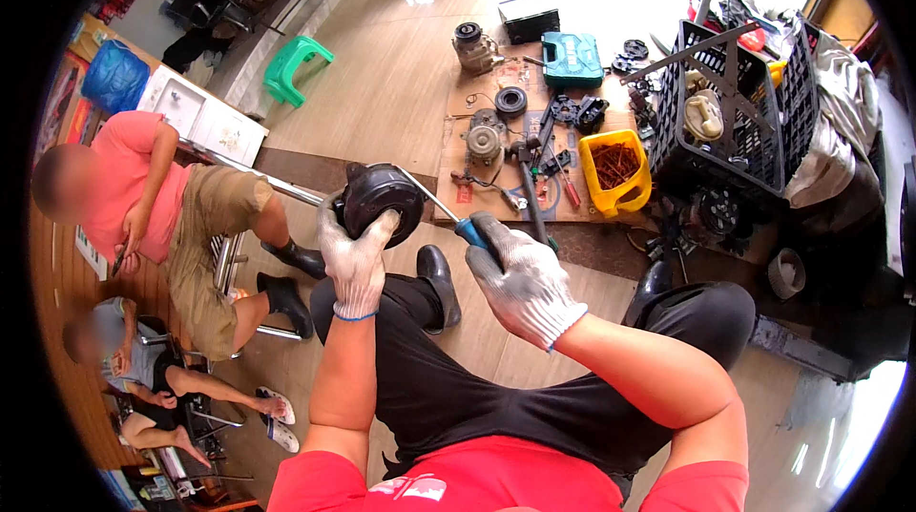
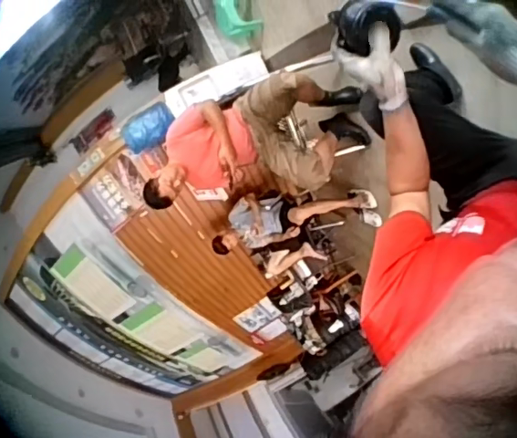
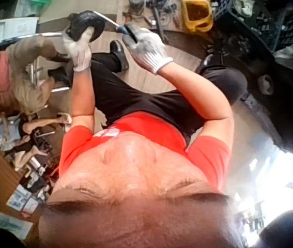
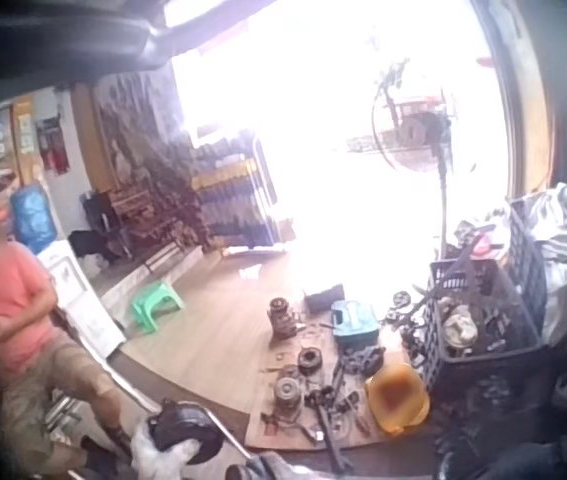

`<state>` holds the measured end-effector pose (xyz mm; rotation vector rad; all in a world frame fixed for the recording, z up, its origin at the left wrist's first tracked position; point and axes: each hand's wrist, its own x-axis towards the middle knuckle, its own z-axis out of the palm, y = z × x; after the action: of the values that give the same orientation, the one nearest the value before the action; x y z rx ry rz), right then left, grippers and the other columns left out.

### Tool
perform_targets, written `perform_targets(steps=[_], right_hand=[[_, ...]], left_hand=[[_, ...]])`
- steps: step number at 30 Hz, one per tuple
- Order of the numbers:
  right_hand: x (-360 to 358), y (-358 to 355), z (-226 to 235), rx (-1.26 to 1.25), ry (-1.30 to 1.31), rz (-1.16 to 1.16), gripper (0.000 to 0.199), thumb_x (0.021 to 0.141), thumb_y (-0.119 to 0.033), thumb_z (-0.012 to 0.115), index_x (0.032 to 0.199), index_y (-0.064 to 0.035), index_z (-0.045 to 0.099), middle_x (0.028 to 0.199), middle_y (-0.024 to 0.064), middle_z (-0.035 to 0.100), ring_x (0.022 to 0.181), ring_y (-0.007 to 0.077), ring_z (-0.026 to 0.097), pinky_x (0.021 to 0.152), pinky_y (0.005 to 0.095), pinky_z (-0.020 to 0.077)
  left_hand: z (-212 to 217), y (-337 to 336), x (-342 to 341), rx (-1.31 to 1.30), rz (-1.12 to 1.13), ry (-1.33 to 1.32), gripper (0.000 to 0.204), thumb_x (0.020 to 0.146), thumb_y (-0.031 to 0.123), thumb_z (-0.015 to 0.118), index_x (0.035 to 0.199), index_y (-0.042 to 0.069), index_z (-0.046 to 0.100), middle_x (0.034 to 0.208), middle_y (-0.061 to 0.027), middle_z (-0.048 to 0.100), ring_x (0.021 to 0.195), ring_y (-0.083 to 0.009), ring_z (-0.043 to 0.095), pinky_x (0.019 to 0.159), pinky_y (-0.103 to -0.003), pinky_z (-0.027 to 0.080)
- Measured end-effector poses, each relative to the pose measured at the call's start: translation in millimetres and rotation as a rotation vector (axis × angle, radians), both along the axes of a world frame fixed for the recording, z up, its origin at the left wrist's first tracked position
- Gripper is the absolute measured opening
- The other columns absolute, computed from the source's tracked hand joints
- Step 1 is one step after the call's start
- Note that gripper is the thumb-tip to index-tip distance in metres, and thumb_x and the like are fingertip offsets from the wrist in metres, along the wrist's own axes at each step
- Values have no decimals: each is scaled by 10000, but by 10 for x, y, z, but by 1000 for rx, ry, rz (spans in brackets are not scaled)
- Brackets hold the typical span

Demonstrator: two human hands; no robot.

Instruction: The person uses a screwdriver to pry the cover off an electric motor, walks outside, and continues to pry apart the motor housing and internal components.

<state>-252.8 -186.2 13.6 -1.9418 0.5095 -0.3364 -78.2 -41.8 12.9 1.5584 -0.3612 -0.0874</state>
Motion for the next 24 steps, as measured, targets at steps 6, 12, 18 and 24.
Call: perform_targets(steps=[6,12,18,24], right_hand=[[176,-149,7,273,14,87,341,995,-291,604,1234,-59,676,919,250,709,841,374,709,769,445,533],[37,-339,376,525,-58,-36,381,986,-244,634,1274,2,680,820,87,678,675,141,600,633,309,494],[12,-134,149,581,152,71,498,967,-359,635,1300,10,671,878,205,702,753,245,663,723,352,521],[36,-131,30,512,48,145,440,1018,-331,642,1344,-38,676,843,30,685,628,79,570,543,256,455]], left_hand=[[-134,-29,151,-35,68,143,428,849,96,760,1227,-39,610,1045,-106,695,943,-216,710,885,-375,606],[-74,165,407,-399,71,587,404,964,429,679,1292,197,631,1233,-64,710,1022,-278,721,752,-483,613],[10,111,320,-498,47,645,443,978,433,679,1321,159,620,1220,-108,718,1022,-294,736,756,-483,634],[12,-36,320,-600,-26,726,622,944,631,662,1351,164,614,1226,-113,709,1008,-312,724,788,-514,617]])
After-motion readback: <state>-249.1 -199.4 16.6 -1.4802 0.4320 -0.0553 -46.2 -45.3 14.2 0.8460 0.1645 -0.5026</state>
